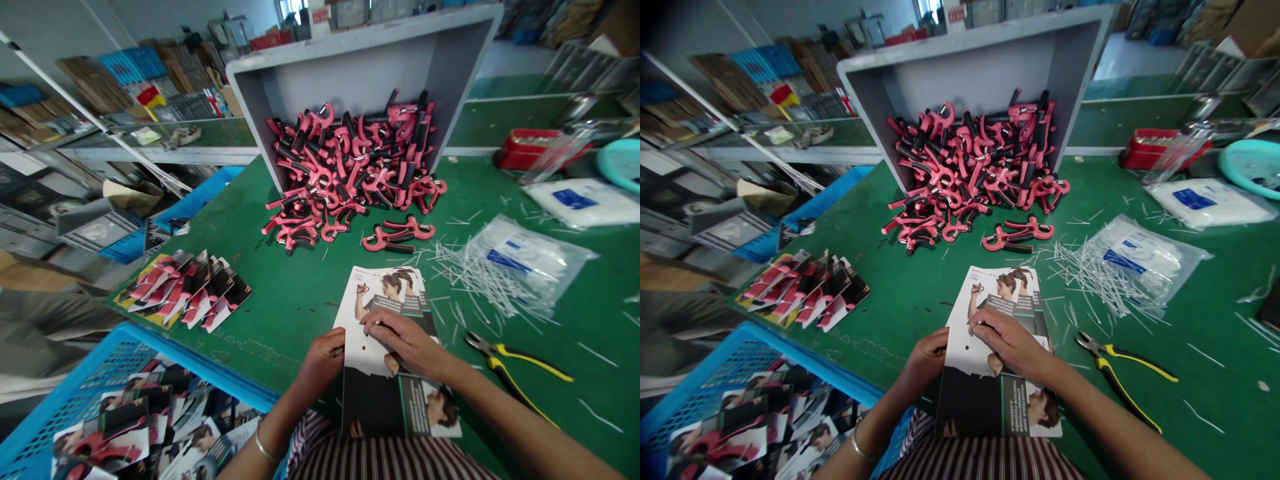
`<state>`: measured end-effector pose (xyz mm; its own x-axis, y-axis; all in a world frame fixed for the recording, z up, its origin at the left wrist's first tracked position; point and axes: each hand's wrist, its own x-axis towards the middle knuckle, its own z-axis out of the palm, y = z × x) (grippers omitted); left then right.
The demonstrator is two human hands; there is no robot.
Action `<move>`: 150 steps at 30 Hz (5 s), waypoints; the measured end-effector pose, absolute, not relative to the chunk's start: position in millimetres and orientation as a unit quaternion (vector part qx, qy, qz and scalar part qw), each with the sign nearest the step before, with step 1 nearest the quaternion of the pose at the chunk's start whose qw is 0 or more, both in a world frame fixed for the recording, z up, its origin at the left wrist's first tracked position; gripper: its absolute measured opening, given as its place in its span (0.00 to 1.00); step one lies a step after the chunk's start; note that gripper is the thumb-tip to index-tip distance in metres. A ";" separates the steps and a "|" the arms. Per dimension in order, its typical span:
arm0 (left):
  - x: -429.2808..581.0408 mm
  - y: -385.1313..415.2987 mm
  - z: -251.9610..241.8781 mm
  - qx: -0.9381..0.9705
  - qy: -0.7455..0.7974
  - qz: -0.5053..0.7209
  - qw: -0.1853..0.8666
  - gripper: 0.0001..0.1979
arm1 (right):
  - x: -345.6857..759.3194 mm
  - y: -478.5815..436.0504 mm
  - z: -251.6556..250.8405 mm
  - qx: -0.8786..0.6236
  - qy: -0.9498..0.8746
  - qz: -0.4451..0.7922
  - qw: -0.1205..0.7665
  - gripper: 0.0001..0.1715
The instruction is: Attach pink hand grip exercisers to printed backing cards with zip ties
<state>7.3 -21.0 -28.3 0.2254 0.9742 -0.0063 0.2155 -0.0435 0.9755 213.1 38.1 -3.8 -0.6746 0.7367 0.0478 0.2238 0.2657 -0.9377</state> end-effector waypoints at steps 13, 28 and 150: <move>0.0 -27.1 -34.8 0.618 0.472 0.410 0.475 0.09 | 213.5 37.1 -0.6 -0.330 -0.741 0.534 0.240 0.15; 4.3 -40.8 0.2 0.375 0.502 0.395 0.672 0.17 | 208.9 19.1 3.9 -0.275 -0.860 0.383 0.195 0.03; 23.9 58.3 -35.8 0.679 0.476 0.410 0.381 0.05 | 214.4 71.0 -20.8 -0.413 -0.771 0.398 0.277 0.15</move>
